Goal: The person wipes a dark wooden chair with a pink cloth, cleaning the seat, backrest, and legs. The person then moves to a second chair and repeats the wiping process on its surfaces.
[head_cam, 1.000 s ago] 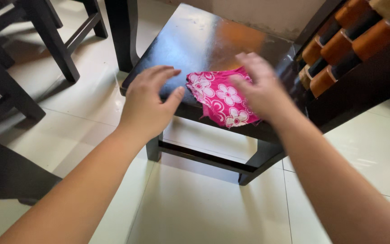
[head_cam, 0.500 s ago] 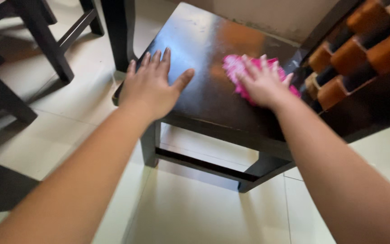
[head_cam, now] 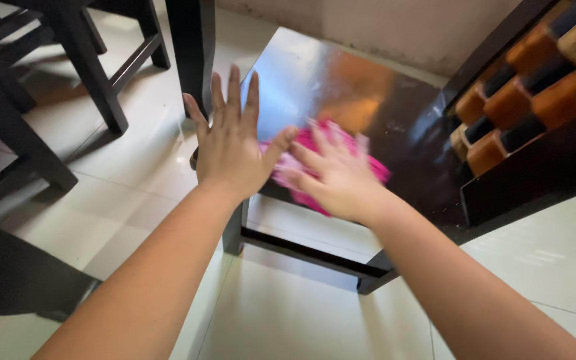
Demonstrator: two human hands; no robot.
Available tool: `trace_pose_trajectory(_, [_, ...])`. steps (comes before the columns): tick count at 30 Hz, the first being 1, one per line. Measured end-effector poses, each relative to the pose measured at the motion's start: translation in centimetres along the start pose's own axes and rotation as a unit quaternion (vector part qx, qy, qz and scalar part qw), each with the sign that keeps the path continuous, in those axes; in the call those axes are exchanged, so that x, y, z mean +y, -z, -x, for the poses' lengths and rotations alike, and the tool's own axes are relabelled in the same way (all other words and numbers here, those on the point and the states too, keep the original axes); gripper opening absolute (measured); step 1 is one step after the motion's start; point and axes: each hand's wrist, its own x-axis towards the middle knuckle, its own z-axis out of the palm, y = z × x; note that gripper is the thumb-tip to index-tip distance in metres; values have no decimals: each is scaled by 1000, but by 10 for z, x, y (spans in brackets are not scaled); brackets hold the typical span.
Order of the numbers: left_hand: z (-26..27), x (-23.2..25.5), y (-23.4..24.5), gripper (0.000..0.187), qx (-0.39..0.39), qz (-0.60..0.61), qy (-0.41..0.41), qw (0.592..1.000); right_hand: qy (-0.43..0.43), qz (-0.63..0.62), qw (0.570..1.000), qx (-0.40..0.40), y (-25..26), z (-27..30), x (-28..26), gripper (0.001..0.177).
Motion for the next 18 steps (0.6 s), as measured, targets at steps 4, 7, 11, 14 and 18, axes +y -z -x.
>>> trace_pose_trajectory(4, [2,4,-4,103,-72,-51,5,996,-168,-24,985,-5,13,29,54,72])
trace_pose_trajectory(7, [-5,7,-4,102,-171,-105,39,979,-229,-8,973,-6,16,26,77,73])
trace_pose_trajectory(11, [-11,9,0,97,-202,-123,54,970,-207,-7,978,-8,7,37,85,72])
trace_pose_trajectory(14, [-9,8,4,95,-225,-120,62,965,-182,-22,983,-13,-3,64,87,75])
trace_pose_trajectory(18, [-13,12,4,92,-251,-105,81,959,-204,2,979,12,-5,70,113,78])
